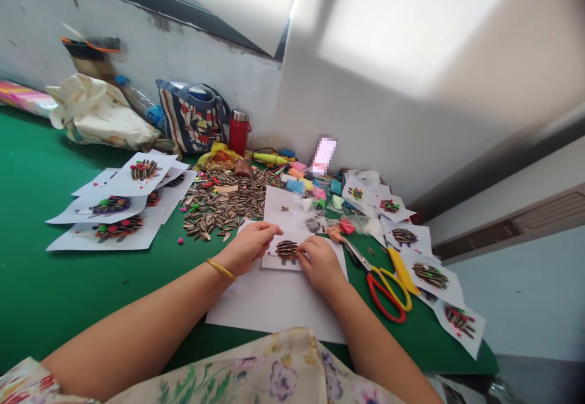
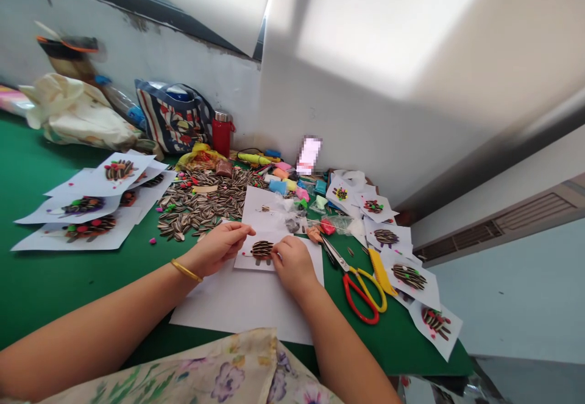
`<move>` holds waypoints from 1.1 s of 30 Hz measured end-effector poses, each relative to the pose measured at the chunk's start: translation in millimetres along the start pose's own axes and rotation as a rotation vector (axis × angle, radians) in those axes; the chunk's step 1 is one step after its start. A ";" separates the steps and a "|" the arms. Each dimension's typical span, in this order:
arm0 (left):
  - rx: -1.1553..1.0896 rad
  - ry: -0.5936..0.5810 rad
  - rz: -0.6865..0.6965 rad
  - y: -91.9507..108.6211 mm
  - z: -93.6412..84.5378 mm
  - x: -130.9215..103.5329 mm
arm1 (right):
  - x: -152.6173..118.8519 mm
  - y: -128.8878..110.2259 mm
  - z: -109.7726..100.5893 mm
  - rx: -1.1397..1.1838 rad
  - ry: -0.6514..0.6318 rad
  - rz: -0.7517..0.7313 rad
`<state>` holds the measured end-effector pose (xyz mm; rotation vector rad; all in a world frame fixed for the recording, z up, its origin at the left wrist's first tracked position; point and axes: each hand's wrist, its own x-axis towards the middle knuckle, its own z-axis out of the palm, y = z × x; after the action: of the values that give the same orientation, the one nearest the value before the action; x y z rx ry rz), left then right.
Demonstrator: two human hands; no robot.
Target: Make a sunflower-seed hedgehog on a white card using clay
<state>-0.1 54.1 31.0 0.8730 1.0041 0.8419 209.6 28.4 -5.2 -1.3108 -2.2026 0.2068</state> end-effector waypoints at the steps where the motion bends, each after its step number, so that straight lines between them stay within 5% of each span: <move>1: 0.003 0.000 -0.002 0.2 0.2 -0.1 | 0.6 -1.0 -0.5 -0.026 -0.006 -0.015; 13: -0.154 -0.077 -0.070 -3.5 -2.2 0.8 | -0.7 -1.0 -3.5 -0.129 -0.006 -0.043; 21: -0.473 -0.149 -0.248 1.1 -5.1 0.6 | -2.0 -2.3 -10.6 -0.017 0.166 -0.022; 33: -0.076 -0.344 -0.103 -7.4 6.6 -8.8 | -1.2 -17.9 -6.9 0.284 0.163 -0.015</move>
<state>4.8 41.9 29.3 0.8590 0.7054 0.6127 200.1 17.3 7.3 -1.1133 -1.9628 0.3789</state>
